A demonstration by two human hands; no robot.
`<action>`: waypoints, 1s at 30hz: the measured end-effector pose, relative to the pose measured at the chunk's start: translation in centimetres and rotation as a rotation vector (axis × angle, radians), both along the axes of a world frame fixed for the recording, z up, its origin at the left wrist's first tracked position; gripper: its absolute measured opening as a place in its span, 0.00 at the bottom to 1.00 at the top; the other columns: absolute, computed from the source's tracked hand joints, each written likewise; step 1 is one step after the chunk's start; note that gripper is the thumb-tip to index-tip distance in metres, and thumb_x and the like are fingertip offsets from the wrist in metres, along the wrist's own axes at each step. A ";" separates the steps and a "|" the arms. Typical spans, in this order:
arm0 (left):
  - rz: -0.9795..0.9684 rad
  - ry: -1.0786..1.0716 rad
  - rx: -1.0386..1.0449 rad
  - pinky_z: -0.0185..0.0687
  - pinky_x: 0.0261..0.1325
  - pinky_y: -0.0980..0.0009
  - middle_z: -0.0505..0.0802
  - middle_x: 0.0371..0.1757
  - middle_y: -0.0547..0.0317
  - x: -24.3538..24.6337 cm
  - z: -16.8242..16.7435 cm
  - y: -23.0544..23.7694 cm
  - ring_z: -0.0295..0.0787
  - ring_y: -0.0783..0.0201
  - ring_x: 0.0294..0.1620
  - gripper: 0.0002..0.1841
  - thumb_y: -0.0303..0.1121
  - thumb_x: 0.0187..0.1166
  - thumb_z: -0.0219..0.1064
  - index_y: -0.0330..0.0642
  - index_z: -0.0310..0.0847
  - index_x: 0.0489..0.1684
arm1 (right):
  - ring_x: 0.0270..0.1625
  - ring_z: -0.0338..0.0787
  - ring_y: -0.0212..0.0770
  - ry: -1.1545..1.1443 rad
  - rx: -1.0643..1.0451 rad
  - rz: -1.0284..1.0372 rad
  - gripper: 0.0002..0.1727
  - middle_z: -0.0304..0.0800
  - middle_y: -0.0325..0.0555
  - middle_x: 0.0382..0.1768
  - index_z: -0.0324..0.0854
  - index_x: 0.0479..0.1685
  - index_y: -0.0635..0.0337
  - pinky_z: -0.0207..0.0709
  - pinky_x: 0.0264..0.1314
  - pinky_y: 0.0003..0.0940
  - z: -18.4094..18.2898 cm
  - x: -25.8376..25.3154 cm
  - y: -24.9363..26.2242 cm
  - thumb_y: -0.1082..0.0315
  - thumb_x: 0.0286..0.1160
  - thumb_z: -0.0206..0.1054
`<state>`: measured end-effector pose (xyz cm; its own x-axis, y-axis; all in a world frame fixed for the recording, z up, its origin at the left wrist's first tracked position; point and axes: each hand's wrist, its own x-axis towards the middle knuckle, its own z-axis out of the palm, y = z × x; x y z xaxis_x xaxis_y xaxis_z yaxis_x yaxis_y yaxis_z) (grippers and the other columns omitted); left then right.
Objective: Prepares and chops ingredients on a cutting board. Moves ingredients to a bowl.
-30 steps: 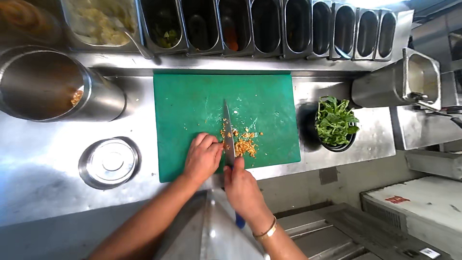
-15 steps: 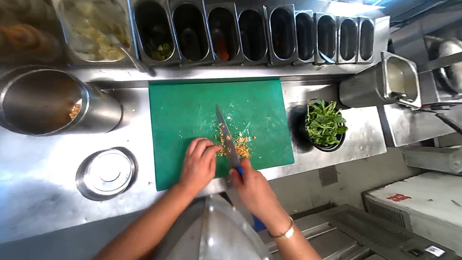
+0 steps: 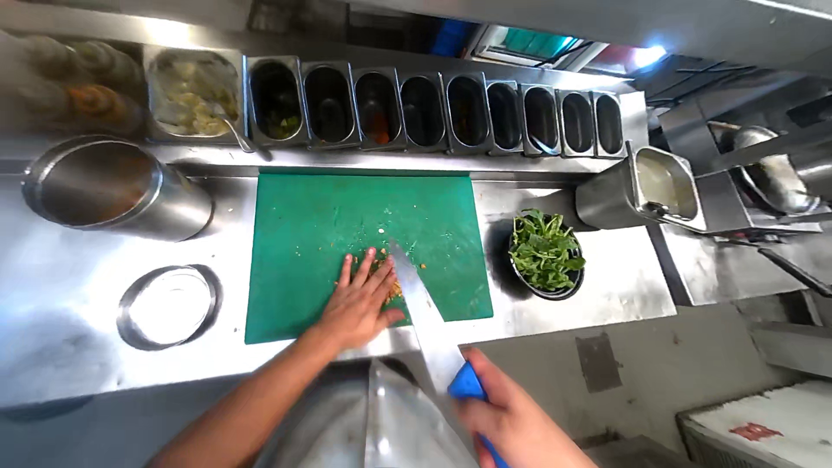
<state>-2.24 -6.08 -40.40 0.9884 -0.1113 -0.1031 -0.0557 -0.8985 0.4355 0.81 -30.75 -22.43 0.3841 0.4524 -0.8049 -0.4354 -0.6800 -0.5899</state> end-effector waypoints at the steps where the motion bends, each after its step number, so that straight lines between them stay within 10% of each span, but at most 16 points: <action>1: 0.044 -0.024 0.003 0.22 0.90 0.27 0.53 0.97 0.63 -0.2 0.1 -0.5 0.28 0.46 0.98 0.43 0.70 0.85 0.27 0.55 0.59 0.93 | 0.19 0.85 0.41 -0.040 -0.003 0.058 0.24 0.87 0.43 0.35 0.69 0.72 0.48 0.84 0.18 0.40 0.4 0.5 -0.8 0.67 0.75 0.64; 5: 0.292 -0.225 0.015 0.33 0.91 0.30 0.58 0.96 0.64 -1.2 1.0 -2.4 0.36 0.45 0.97 0.37 0.64 0.89 0.29 0.59 0.66 0.90 | 0.26 0.89 0.42 -0.346 -0.194 0.285 0.25 0.88 0.42 0.33 0.69 0.75 0.43 0.86 0.29 0.46 -2.3 2.4 -3.3 0.55 0.78 0.61; 8: 0.510 -0.319 0.034 0.36 0.90 0.29 0.61 0.95 0.55 -2.5 1.8 -4.5 0.41 0.40 0.96 0.39 0.64 0.89 0.34 0.51 0.64 0.91 | 0.41 0.92 0.49 -0.677 -0.291 0.459 0.33 0.89 0.49 0.52 0.65 0.89 0.35 0.87 0.44 0.53 -5.0 2.8 -4.5 0.52 0.82 0.59; 14: 0.092 -0.312 0.102 0.38 0.88 0.27 0.71 0.89 0.73 -3.0 4.2 -10.6 0.49 0.50 0.95 0.39 0.72 0.84 0.29 0.66 0.70 0.85 | 0.41 0.93 0.50 -1.131 -0.086 0.612 0.28 0.89 0.49 0.47 0.84 0.72 0.29 0.88 0.35 0.47 -6.8 2.4 -5.1 0.63 0.69 0.69; 21: 0.279 -0.166 0.211 0.36 0.86 0.23 0.59 0.95 0.59 -3.0 2.2 -1.3 0.40 0.38 0.96 0.38 0.69 0.87 0.30 0.65 0.71 0.86 | 0.38 0.92 0.49 -1.041 -0.040 0.612 0.30 0.90 0.44 0.46 0.86 0.69 0.29 0.86 0.31 0.54 -4.2 7.0 -11.7 0.63 0.61 0.74; 27: 0.791 -0.038 0.117 0.34 0.91 0.33 0.53 0.95 0.39 -1.0 0.1 3.4 0.38 0.35 0.96 0.42 0.64 0.88 0.38 0.41 0.54 0.94 | 0.49 0.91 0.57 -1.170 -0.186 0.328 0.28 0.89 0.54 0.50 0.82 0.76 0.40 0.87 0.46 0.60 -12.3 11.3 -5.9 0.62 0.72 0.75; 30: 0.675 -0.015 0.129 0.36 0.93 0.38 0.52 0.95 0.39 0.6 -1.1 0.6 0.39 0.40 0.96 0.47 0.67 0.86 0.38 0.35 0.51 0.93 | 0.54 0.88 0.59 -1.317 -0.206 0.304 0.27 0.87 0.56 0.52 0.81 0.77 0.39 0.85 0.50 0.57 -15.1 12.6 -2.6 0.62 0.76 0.72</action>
<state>-1.65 -5.44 -41.46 0.8384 0.5417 -0.0598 0.5292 -0.7831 0.3267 13.40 -33.35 -37.50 0.8193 0.5732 0.0132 0.5456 -0.7724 -0.3250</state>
